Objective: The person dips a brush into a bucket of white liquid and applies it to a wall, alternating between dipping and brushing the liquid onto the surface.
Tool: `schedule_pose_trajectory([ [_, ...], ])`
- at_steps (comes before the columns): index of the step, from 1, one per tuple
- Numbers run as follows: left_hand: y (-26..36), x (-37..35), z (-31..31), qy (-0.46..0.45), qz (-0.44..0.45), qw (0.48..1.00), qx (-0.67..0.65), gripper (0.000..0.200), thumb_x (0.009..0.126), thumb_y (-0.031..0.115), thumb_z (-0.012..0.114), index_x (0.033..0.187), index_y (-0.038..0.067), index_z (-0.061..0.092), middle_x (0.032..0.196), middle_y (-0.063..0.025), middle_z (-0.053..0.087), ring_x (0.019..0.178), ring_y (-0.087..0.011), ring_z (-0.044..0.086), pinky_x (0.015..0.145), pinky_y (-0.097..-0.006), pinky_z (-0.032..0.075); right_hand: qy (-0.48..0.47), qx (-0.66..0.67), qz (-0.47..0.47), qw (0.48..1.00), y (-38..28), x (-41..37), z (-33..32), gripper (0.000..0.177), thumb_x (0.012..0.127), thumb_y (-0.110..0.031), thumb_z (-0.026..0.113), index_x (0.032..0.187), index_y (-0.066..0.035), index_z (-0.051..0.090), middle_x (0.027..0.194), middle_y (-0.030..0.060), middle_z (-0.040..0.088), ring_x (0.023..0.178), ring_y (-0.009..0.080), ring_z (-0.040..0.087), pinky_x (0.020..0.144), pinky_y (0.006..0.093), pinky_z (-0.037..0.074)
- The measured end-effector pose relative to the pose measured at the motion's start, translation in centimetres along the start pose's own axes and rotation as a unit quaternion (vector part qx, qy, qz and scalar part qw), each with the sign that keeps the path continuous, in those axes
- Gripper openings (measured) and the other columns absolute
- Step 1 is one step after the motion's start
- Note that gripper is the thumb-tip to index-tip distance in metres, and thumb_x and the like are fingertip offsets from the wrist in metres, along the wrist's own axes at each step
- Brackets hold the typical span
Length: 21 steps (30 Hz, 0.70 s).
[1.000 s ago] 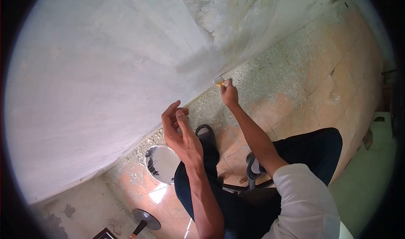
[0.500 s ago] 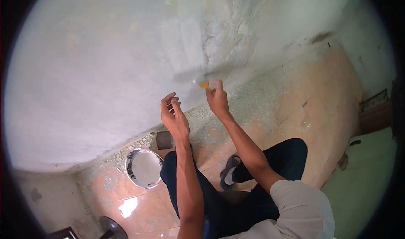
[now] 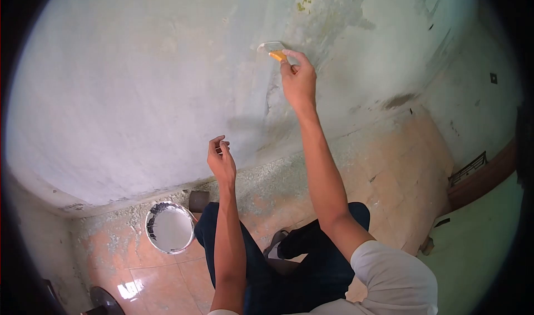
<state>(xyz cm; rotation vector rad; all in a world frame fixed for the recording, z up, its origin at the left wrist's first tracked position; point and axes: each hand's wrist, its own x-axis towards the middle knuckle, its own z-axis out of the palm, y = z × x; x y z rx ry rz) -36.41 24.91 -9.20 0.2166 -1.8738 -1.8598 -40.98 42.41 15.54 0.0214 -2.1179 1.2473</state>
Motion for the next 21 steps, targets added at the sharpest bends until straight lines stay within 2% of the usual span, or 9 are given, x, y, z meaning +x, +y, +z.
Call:
schedule_pose_trajectory([
  [4, 0.1, 0.3, 0.1, 0.008, 0.008, 1.000, -0.008, 0.026, 0.112, 0.015, 0.056, 0.125, 0.000, 0.072, 0.100, -0.0138, 0.078, 0.089, -0.0211, 0.073, 0.082, -0.0372, 0.057, 0.001, -0.001, -0.026, 1.000, -3.1, 1.0, -1.7, 0.029, 0.107, -0.009, 0.064, 0.135, -0.003, 0.071, 0.067, 0.0053, 0.058, 0.062, 0.0158, 0.053, 0.066, 0.0375, 0.047],
  [10, 0.0, 0.5, -0.2, -0.004, -0.003, 1.000, -0.017, 0.025, 0.111, 0.014, 0.057, 0.125, 0.000, 0.072, 0.101, -0.0133, 0.077, 0.088, -0.0197, 0.071, 0.083, -0.0355, 0.058, 0.088, -0.017, -0.111, 0.990, -7.6, 2.5, -3.3, 0.025, 0.108, -0.010, 0.062, 0.131, -0.001, 0.069, 0.064, 0.0051, 0.054, 0.059, 0.0166, 0.049, 0.063, 0.0389, 0.045],
  [11, -0.1, 0.5, -0.1, -0.008, -0.001, 1.000, -0.022, 0.025, 0.111, 0.014, 0.057, 0.125, 0.000, 0.072, 0.101, -0.0132, 0.077, 0.089, -0.0196, 0.071, 0.083, -0.0354, 0.058, 0.094, -0.030, -0.128, 0.987, -7.7, 2.8, -3.2, 0.022, 0.109, -0.009, 0.061, 0.127, -0.001, 0.069, 0.066, 0.0094, 0.059, 0.058, 0.0230, 0.057, 0.063, 0.0417, 0.047],
  [12, -0.3, 0.5, 0.0, -0.013, 0.002, 1.000, -0.027, 0.025, 0.112, 0.015, 0.057, 0.126, 0.000, 0.072, 0.102, -0.0131, 0.077, 0.089, -0.0195, 0.071, 0.083, -0.0352, 0.058, 0.093, -0.032, -0.123, 0.988, -6.8, 2.9, -2.5, 0.022, 0.109, -0.009, 0.061, 0.127, -0.001, 0.069, 0.066, 0.0094, 0.059, 0.058, 0.0230, 0.057, 0.063, 0.0417, 0.047],
  [14, -0.5, 0.5, 0.0, -0.018, 0.000, 0.999, -0.028, 0.025, 0.112, 0.015, 0.057, 0.126, 0.000, 0.072, 0.102, -0.0131, 0.077, 0.090, -0.0195, 0.071, 0.083, -0.0353, 0.058, 0.070, -0.089, -0.174, 0.978, -3.5, 2.4, -0.2, 0.022, 0.109, -0.010, 0.060, 0.129, -0.004, 0.068, 0.070, 0.0161, 0.066, 0.064, 0.0333, 0.067, 0.064, 0.0446, 0.051],
  [15, -0.5, 0.5, 0.0, -0.020, 0.004, 0.999, -0.033, 0.025, 0.112, 0.015, 0.057, 0.126, 0.000, 0.072, 0.102, -0.0131, 0.077, 0.090, -0.0196, 0.071, 0.083, -0.0354, 0.058, 0.037, -0.106, -0.120, 0.986, -2.0, 0.8, 0.9, 0.023, 0.109, -0.011, 0.059, 0.130, -0.005, 0.066, 0.077, 0.0224, 0.070, 0.074, 0.0436, 0.072, 0.066, 0.0493, 0.053],
  [17, -0.4, 0.5, 0.0, -0.017, -0.002, 0.999, -0.034, 0.025, 0.112, 0.015, 0.057, 0.126, 0.000, 0.072, 0.102, -0.0132, 0.077, 0.090, -0.0198, 0.072, 0.083, -0.0354, 0.058, 0.025, -0.106, -0.128, 0.986, 4.1, -3.0, 3.7, 0.022, 0.110, -0.012, 0.059, 0.129, -0.005, 0.065, 0.082, 0.0251, 0.072, 0.078, 0.0476, 0.072, 0.067, 0.0518, 0.055],
  [19, -0.3, 0.6, 0.0, -0.015, -0.003, 0.999, -0.035, 0.025, 0.112, 0.015, 0.057, 0.126, 0.000, 0.072, 0.102, -0.0133, 0.077, 0.091, -0.0200, 0.072, 0.083, -0.0355, 0.058, -0.027, -0.152, -0.036, 0.987, 9.2, -7.9, 5.5, 0.021, 0.109, -0.012, 0.060, 0.128, -0.004, 0.065, 0.087, 0.0277, 0.074, 0.085, 0.0500, 0.073, 0.070, 0.0559, 0.056],
  [21, -0.1, 0.5, 0.2, -0.012, 0.006, 1.000, -0.024, 0.025, 0.112, 0.015, 0.056, 0.126, 0.000, 0.072, 0.101, -0.0134, 0.077, 0.090, -0.0205, 0.072, 0.084, -0.0364, 0.058, -0.082, -0.190, 0.006, 0.978, 15.7, -12.2, 7.3, 0.020, 0.108, -0.012, 0.061, 0.126, -0.004, 0.065, 0.091, 0.0295, 0.074, 0.089, 0.0511, 0.073, 0.074, 0.0581, 0.057],
])
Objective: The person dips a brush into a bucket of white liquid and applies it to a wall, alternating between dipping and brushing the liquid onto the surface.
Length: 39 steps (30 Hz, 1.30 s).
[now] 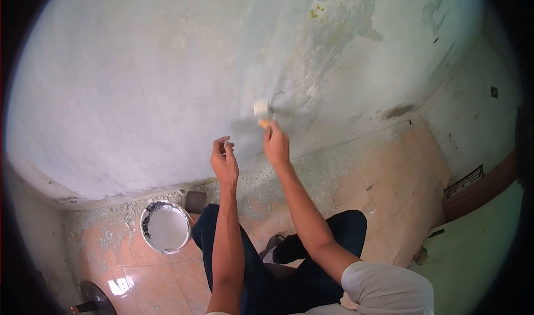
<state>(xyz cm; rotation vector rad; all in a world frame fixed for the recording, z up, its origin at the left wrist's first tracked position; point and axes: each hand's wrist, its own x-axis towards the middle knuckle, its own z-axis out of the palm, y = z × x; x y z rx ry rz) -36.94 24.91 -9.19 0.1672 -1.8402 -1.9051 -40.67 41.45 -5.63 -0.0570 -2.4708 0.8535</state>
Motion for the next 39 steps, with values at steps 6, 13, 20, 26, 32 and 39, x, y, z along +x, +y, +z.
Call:
schedule_pose_trajectory([
  [6, 0.5, 0.3, 0.6, 0.007, 0.002, 1.000, 0.011, 0.026, 0.113, 0.016, 0.055, 0.125, 0.001, 0.072, 0.099, -0.0140, 0.078, 0.091, -0.0217, 0.073, 0.085, -0.0382, 0.058, -0.037, -0.015, 0.005, 0.999, 0.8, 1.6, 0.2, 0.015, 0.107, -0.014, 0.062, 0.116, -0.004, 0.067, 0.097, 0.0300, 0.075, 0.096, 0.0529, 0.073, 0.084, 0.0602, 0.058],
  [13, 0.1, -0.1, 0.4, -0.001, -0.013, 1.000, 0.004, 0.026, 0.113, 0.016, 0.055, 0.125, 0.001, 0.071, 0.098, -0.0138, 0.077, 0.090, -0.0218, 0.072, 0.086, -0.0377, 0.058, 0.152, 0.049, -0.145, 0.976, -20.0, 13.2, -20.5, 0.022, 0.107, -0.016, 0.063, 0.118, 0.000, 0.075, 0.095, 0.0263, 0.077, 0.091, 0.0457, 0.076, 0.081, 0.0500, 0.059],
  [20, 0.1, -0.1, -0.7, 0.009, 0.008, 1.000, 0.009, 0.026, 0.113, 0.016, 0.055, 0.126, 0.000, 0.071, 0.098, -0.0143, 0.077, 0.090, -0.0214, 0.072, 0.086, -0.0380, 0.058, 0.175, 0.047, -0.190, 0.965, -18.3, 13.5, -15.9, 0.026, 0.110, -0.013, 0.058, 0.129, -0.001, 0.071, 0.092, 0.0278, 0.076, 0.087, 0.0457, 0.076, 0.074, 0.0507, 0.059],
  [26, -0.2, -0.1, -1.0, 0.025, 0.013, 0.999, -0.017, 0.024, 0.111, 0.015, 0.056, 0.123, 0.002, 0.072, 0.097, -0.0138, 0.078, 0.089, -0.0224, 0.073, 0.080, -0.0386, 0.056, -0.088, -0.029, -0.034, 0.995, -0.6, -1.0, -1.5, 0.024, 0.108, -0.016, 0.061, 0.126, -0.005, 0.074, 0.104, 0.0256, 0.077, 0.101, 0.0462, 0.075, 0.088, 0.0536, 0.060],
  [32, -0.1, -0.2, -0.4, 0.023, -0.006, 1.000, -0.018, 0.024, 0.110, 0.015, 0.056, 0.123, 0.002, 0.072, 0.097, -0.0142, 0.078, 0.089, -0.0224, 0.073, 0.079, -0.0375, 0.056, -0.019, -0.005, -0.090, 0.996, -8.3, 9.7, -8.7, 0.023, 0.102, -0.014, 0.070, 0.116, 0.001, 0.078, 0.115, 0.0255, 0.078, 0.109, 0.0426, 0.076, 0.094, 0.0474, 0.060],
  [39, 0.3, 0.1, -1.0, 0.030, -0.010, 0.999, -0.022, 0.024, 0.110, 0.015, 0.056, 0.123, 0.002, 0.072, 0.097, -0.0147, 0.078, 0.089, -0.0230, 0.073, 0.079, -0.0388, 0.056, 0.211, 0.025, -0.205, 0.955, -24.3, 17.6, -26.0, 0.027, 0.102, -0.015, 0.066, 0.126, -0.008, 0.077, 0.098, 0.0236, 0.078, 0.094, 0.0429, 0.075, 0.083, 0.0493, 0.058],
])
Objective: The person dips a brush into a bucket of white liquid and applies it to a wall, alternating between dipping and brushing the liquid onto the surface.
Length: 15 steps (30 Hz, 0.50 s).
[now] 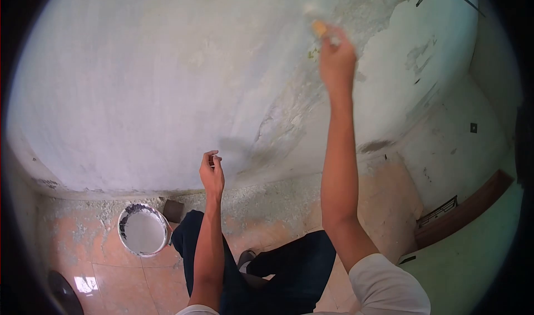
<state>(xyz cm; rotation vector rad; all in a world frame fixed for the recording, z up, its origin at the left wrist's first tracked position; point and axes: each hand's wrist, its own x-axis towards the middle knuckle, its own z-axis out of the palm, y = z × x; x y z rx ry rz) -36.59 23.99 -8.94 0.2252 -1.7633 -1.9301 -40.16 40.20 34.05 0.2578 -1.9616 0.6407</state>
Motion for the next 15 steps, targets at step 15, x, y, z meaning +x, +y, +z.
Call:
schedule_pose_trajectory([
  [15, -0.1, 0.6, -1.7, -0.005, 0.018, 1.000, -0.012, 0.025, 0.110, 0.015, 0.056, 0.124, 0.002, 0.072, 0.098, -0.0143, 0.078, 0.089, -0.0222, 0.073, 0.082, -0.0376, 0.057, -0.346, -0.013, 0.161, 0.924, 16.5, -37.5, 11.7, 0.025, 0.109, -0.017, 0.060, 0.126, -0.005, 0.074, 0.108, 0.0254, 0.077, 0.105, 0.0485, 0.073, 0.091, 0.0552, 0.058],
])
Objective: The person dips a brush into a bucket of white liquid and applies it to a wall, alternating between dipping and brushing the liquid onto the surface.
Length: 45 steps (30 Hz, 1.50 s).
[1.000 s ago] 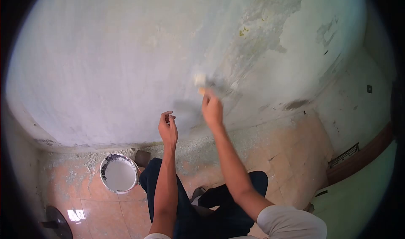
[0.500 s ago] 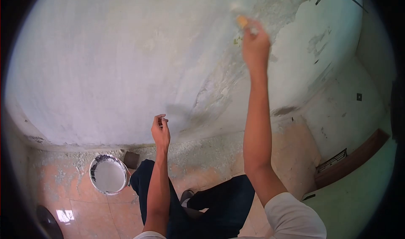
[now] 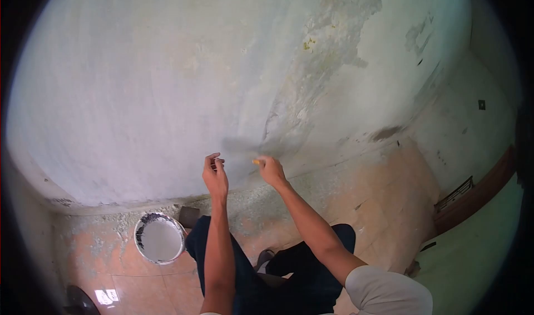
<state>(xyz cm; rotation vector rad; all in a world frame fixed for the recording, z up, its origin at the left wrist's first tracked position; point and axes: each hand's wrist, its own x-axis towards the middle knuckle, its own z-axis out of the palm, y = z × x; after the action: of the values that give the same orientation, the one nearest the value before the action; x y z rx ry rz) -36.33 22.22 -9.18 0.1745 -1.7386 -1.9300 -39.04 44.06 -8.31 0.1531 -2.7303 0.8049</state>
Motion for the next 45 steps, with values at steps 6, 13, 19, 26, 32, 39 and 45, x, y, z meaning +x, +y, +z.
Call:
schedule_pose_trajectory([
  [6, 0.2, -0.6, 0.5, -0.013, -0.005, 1.000, 0.024, 0.026, 0.111, 0.015, 0.055, 0.125, 0.001, 0.072, 0.099, -0.0149, 0.078, 0.092, -0.0227, 0.074, 0.084, -0.0376, 0.058, 0.075, 0.027, 0.040, 0.996, -3.9, 4.8, -6.5, 0.028, 0.106, -0.010, 0.063, 0.130, -0.003, 0.074, 0.125, 0.0219, 0.077, 0.119, 0.0424, 0.073, 0.101, 0.0463, 0.057],
  [13, 0.5, 0.4, -0.1, -0.015, -0.024, 0.999, 0.029, 0.027, 0.112, 0.016, 0.057, 0.127, -0.001, 0.072, 0.102, -0.0138, 0.077, 0.093, -0.0213, 0.072, 0.088, -0.0368, 0.057, 0.275, 0.078, -0.035, 0.958, -12.8, 6.1, -18.6, 0.033, 0.112, -0.011, 0.057, 0.144, -0.013, 0.066, 0.071, 0.0083, 0.064, 0.063, 0.0160, 0.064, 0.061, 0.0352, 0.050],
  [19, 1.3, 0.3, 0.6, -0.026, -0.044, 0.997, 0.062, 0.029, 0.114, 0.018, 0.055, 0.127, -0.001, 0.071, 0.104, -0.0138, 0.076, 0.093, -0.0209, 0.071, 0.089, -0.0371, 0.056, 0.243, 0.085, -0.038, 0.966, 2.3, 3.5, 6.3, 0.034, 0.114, -0.013, 0.055, 0.148, -0.011, 0.061, 0.086, 0.0195, 0.071, 0.076, 0.0378, 0.074, 0.067, 0.0457, 0.055],
  [26, 0.6, 1.4, 1.3, -0.029, -0.073, 0.991, 0.106, 0.028, 0.114, 0.018, 0.055, 0.126, -0.001, 0.072, 0.103, -0.0140, 0.076, 0.095, -0.0215, 0.071, 0.090, -0.0377, 0.056, 0.015, 0.061, 0.142, 0.988, 18.1, -9.7, 27.5, 0.031, 0.110, -0.015, 0.061, 0.140, -0.014, 0.067, 0.099, 0.0251, 0.077, 0.091, 0.0477, 0.075, 0.075, 0.0544, 0.058],
  [32, 0.2, 1.9, 2.1, -0.047, -0.087, 0.983, 0.155, 0.024, 0.112, 0.014, 0.057, 0.125, 0.001, 0.071, 0.100, -0.0143, 0.077, 0.090, -0.0208, 0.071, 0.083, -0.0376, 0.055, -0.008, 0.038, 0.157, 0.987, 18.1, -2.8, 24.7, 0.022, 0.109, -0.014, 0.063, 0.129, -0.011, 0.072, 0.099, 0.0249, 0.078, 0.088, 0.0467, 0.076, 0.074, 0.0528, 0.059],
  [39, -0.4, 1.9, 2.5, -0.058, -0.097, 0.981, 0.158, 0.029, 0.113, 0.020, 0.056, 0.126, -0.001, 0.072, 0.102, -0.0141, 0.076, 0.095, -0.0223, 0.072, 0.092, -0.0390, 0.056, 0.005, 0.097, 0.133, 0.986, 18.3, -5.5, 23.3, 0.022, 0.108, -0.010, 0.063, 0.128, -0.008, 0.070, 0.096, 0.0254, 0.077, 0.087, 0.0451, 0.077, 0.072, 0.0496, 0.059],
  [45, -0.1, 1.0, 2.9, -0.069, -0.081, 0.981, 0.164, 0.030, 0.113, 0.021, 0.056, 0.127, 0.000, 0.072, 0.103, -0.0134, 0.076, 0.095, -0.0221, 0.071, 0.090, -0.0394, 0.056, -0.021, 0.118, 0.168, 0.979, 7.9, 1.1, 11.5, 0.023, 0.109, -0.011, 0.063, 0.132, -0.009, 0.070, 0.084, 0.0191, 0.074, 0.073, 0.0347, 0.073, 0.066, 0.0406, 0.053],
])
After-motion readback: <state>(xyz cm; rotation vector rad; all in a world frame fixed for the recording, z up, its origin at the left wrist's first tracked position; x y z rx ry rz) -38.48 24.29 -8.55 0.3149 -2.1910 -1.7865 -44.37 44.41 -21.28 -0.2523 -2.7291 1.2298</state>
